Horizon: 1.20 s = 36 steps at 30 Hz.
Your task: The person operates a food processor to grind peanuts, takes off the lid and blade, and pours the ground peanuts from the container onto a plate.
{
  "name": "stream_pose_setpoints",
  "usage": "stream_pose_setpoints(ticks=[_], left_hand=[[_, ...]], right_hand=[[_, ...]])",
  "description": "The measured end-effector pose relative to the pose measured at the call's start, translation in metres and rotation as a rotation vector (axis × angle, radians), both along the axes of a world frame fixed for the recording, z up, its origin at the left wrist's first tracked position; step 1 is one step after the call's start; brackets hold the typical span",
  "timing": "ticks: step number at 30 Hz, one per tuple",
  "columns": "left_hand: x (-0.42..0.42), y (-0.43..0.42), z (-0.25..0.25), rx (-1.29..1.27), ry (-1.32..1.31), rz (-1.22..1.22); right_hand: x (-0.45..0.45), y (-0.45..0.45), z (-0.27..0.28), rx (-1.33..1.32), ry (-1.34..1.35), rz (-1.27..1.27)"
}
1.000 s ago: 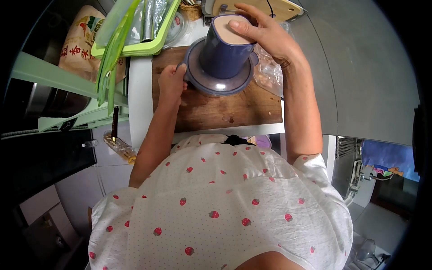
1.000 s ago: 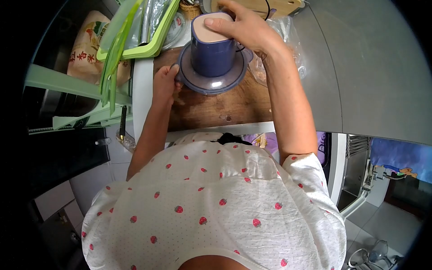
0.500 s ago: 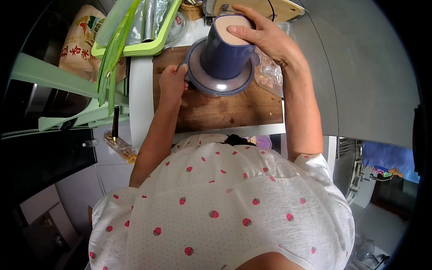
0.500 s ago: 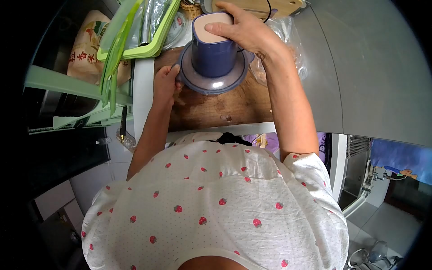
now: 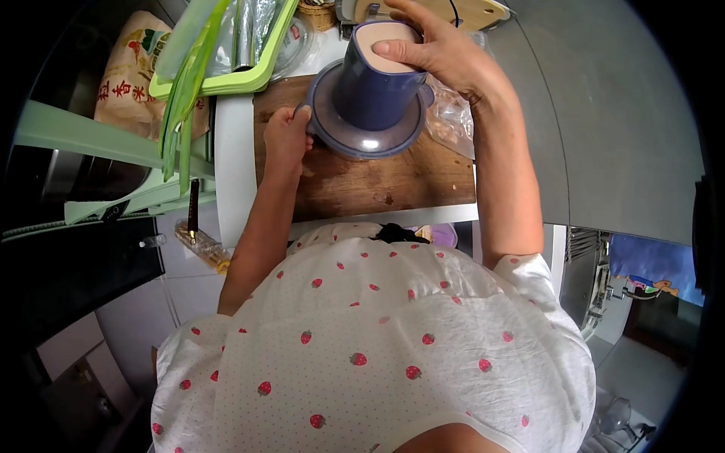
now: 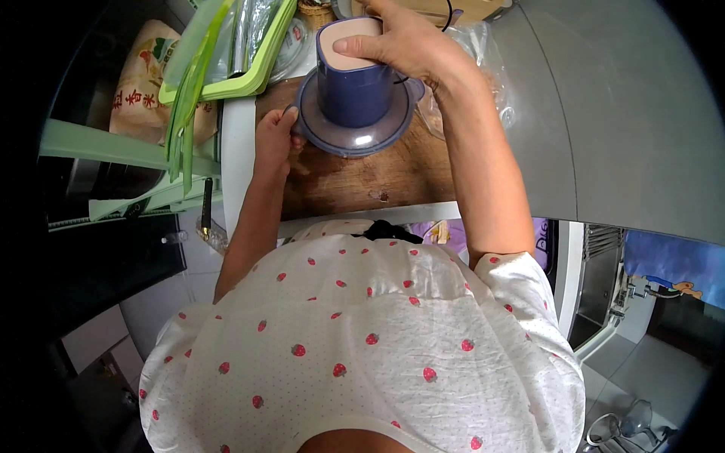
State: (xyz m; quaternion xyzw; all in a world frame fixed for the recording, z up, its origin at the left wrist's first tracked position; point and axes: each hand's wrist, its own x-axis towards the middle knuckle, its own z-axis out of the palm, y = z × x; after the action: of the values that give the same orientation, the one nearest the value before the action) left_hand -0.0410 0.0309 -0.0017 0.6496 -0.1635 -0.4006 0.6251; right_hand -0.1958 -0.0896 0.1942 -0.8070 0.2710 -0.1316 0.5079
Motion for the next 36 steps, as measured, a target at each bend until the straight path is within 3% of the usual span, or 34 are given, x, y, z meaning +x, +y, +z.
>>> stream_pose_setpoints(ticks=[3,22,25,36], left_hand=[[0.0,0.0,0.001,0.02,-0.001,0.004],[0.001,-0.001,-0.002,0.02,-0.023,-0.003],[0.001,-0.001,-0.002,0.031,-0.028,0.002],[0.0,-0.002,-0.004,0.003,-0.027,0.012]], right_hand=[[0.009,-0.01,-0.02,-0.234,0.033,-0.047],[0.005,-0.015,-0.024,-0.145,0.011,-0.012],[0.004,-0.015,-0.028,-0.28,0.01,-0.021],[-0.003,-0.015,-0.029,-0.151,-0.098,-0.068]])
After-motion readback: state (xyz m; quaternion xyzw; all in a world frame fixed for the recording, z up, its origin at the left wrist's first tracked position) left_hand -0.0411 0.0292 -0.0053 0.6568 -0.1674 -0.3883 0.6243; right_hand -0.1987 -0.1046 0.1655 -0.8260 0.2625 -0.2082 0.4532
